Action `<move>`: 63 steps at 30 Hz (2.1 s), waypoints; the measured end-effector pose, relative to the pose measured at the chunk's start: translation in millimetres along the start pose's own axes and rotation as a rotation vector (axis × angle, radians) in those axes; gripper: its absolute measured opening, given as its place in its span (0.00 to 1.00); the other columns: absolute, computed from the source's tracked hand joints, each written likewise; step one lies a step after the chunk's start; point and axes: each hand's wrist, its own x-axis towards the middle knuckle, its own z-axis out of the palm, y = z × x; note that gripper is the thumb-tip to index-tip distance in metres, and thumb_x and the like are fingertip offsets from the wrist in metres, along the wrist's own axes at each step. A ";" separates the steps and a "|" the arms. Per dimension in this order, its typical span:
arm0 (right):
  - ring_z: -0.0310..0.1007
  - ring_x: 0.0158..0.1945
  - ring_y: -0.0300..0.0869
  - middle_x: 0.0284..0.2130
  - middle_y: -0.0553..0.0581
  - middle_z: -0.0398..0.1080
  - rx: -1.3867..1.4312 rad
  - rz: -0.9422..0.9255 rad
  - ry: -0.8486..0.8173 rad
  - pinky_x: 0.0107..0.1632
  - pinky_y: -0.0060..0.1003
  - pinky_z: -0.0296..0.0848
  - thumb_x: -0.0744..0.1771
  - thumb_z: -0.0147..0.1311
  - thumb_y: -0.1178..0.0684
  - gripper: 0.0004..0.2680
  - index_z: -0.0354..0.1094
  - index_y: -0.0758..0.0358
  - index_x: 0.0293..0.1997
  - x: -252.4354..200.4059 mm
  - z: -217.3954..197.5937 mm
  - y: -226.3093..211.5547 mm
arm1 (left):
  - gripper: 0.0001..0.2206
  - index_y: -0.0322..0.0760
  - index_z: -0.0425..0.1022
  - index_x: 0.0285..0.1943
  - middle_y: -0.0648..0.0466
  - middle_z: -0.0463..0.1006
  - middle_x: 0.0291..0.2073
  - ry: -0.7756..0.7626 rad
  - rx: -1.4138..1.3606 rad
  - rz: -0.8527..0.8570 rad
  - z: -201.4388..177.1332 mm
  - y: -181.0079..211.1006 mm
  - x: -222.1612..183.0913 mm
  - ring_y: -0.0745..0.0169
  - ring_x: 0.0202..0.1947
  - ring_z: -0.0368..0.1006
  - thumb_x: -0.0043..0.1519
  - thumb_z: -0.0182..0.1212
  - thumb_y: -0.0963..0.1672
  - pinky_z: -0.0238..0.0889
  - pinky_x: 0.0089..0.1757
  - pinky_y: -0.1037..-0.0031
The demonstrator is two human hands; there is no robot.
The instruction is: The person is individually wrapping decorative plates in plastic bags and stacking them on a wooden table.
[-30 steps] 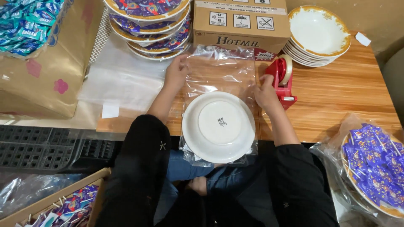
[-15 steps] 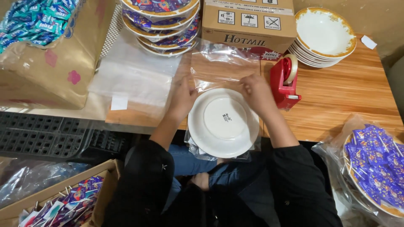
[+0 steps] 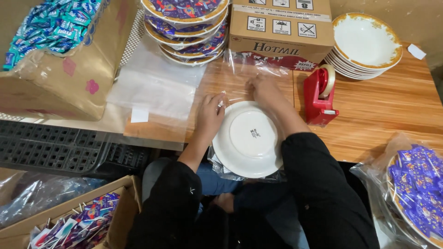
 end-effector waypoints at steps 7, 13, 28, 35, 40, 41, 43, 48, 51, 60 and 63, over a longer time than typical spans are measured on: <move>0.76 0.45 0.63 0.43 0.65 0.71 0.011 0.216 0.036 0.42 0.53 0.77 0.64 0.54 0.53 0.12 0.76 0.62 0.50 57.3 21.8 27.5 | 0.20 0.45 0.75 0.63 0.52 0.72 0.50 0.051 -0.007 0.004 8.4 -10.5 -0.3 0.52 0.45 0.76 0.61 0.63 0.41 0.73 0.45 0.67; 0.80 0.40 0.56 0.33 0.61 0.77 0.240 0.325 0.130 0.42 0.48 0.79 0.68 0.55 0.45 0.10 0.77 0.59 0.41 99.9 -23.7 -57.1 | 0.18 0.43 0.76 0.61 0.53 0.72 0.50 0.046 -0.079 0.040 4.6 -6.0 -1.2 0.51 0.46 0.76 0.61 0.62 0.38 0.73 0.45 0.68; 0.81 0.25 0.54 0.23 0.65 0.74 1.131 0.730 0.359 0.31 0.51 0.84 0.62 0.58 0.58 0.12 0.69 0.71 0.48 45.3 -21.4 9.5 | 0.26 0.41 0.66 0.69 0.47 0.79 0.47 0.031 -0.141 0.151 -13.2 12.6 -4.3 0.48 0.35 0.75 0.59 0.61 0.37 0.70 0.40 0.61; 0.81 0.35 0.48 0.33 0.60 0.73 1.443 0.907 -0.091 0.42 0.47 0.84 0.67 0.47 0.37 0.18 0.58 0.62 0.52 6.2 -48.8 70.7 | 0.16 0.54 0.83 0.52 0.61 0.79 0.45 -0.100 -0.044 0.200 -14.9 13.7 -7.3 0.57 0.44 0.78 0.61 0.60 0.38 0.72 0.48 0.68; 0.73 0.56 0.55 0.55 0.71 0.67 1.267 0.900 -0.217 0.50 0.46 0.79 0.67 0.45 0.22 0.37 0.52 0.73 0.69 22.3 -100.0 29.6 | 0.16 0.51 0.84 0.51 0.56 0.79 0.44 -0.119 -0.093 0.236 -24.3 22.0 -8.3 0.52 0.46 0.77 0.62 0.58 0.37 0.71 0.50 0.63; 0.54 0.68 0.58 0.65 0.74 0.51 1.206 0.897 -0.285 0.58 0.52 0.71 0.66 0.46 0.22 0.40 0.44 0.75 0.72 22.1 -127.2 -1.1 | 0.16 0.51 0.84 0.51 0.56 0.79 0.45 -0.127 -0.094 0.224 -26.4 24.3 -8.9 0.52 0.46 0.77 0.62 0.58 0.37 0.71 0.51 0.63; 0.35 0.79 0.60 0.75 0.77 0.35 1.147 0.890 -0.354 0.65 0.58 0.63 0.65 0.46 0.21 0.44 0.35 0.77 0.76 33.0 -134.9 -11.9 | 0.16 0.51 0.84 0.52 0.56 0.79 0.45 -0.134 -0.093 0.211 -29.3 27.4 -9.5 0.53 0.47 0.77 0.62 0.57 0.37 0.70 0.52 0.63; 0.80 0.25 0.44 0.28 0.61 0.77 1.168 0.782 -0.295 0.26 0.38 0.82 0.67 0.58 0.55 0.07 0.72 0.71 0.43 64.5 -61.6 60.0 | 0.16 0.50 0.84 0.50 0.53 0.79 0.43 -0.135 -0.046 0.260 -21.9 21.9 -10.6 0.48 0.48 0.76 0.61 0.57 0.36 0.69 0.52 0.61; 0.82 0.28 0.45 0.29 0.65 0.77 1.162 0.774 -0.253 0.29 0.40 0.83 0.67 0.60 0.55 0.07 0.73 0.71 0.41 62.6 -54.6 60.1 | 0.16 0.49 0.85 0.51 0.54 0.80 0.43 -0.138 -0.047 0.250 -19.1 22.2 -7.9 0.49 0.47 0.77 0.62 0.57 0.36 0.69 0.52 0.62; 0.81 0.42 0.56 0.44 0.71 0.76 1.205 0.787 -0.552 0.39 0.42 0.82 0.67 0.50 0.25 0.26 0.72 0.64 0.50 70.2 -27.6 81.7 | 0.13 0.48 0.83 0.53 0.55 0.79 0.44 -0.169 -0.094 0.229 -21.9 23.3 -7.0 0.52 0.50 0.76 0.64 0.58 0.38 0.67 0.55 0.62; 0.82 0.39 0.56 0.37 0.70 0.78 1.264 0.777 -0.405 0.39 0.46 0.83 0.69 0.56 0.51 0.09 0.72 0.68 0.44 66.9 -30.9 65.8 | 0.14 0.49 0.84 0.52 0.56 0.79 0.43 -0.160 -0.086 0.238 -18.0 20.6 -8.2 0.52 0.48 0.76 0.64 0.58 0.37 0.67 0.53 0.63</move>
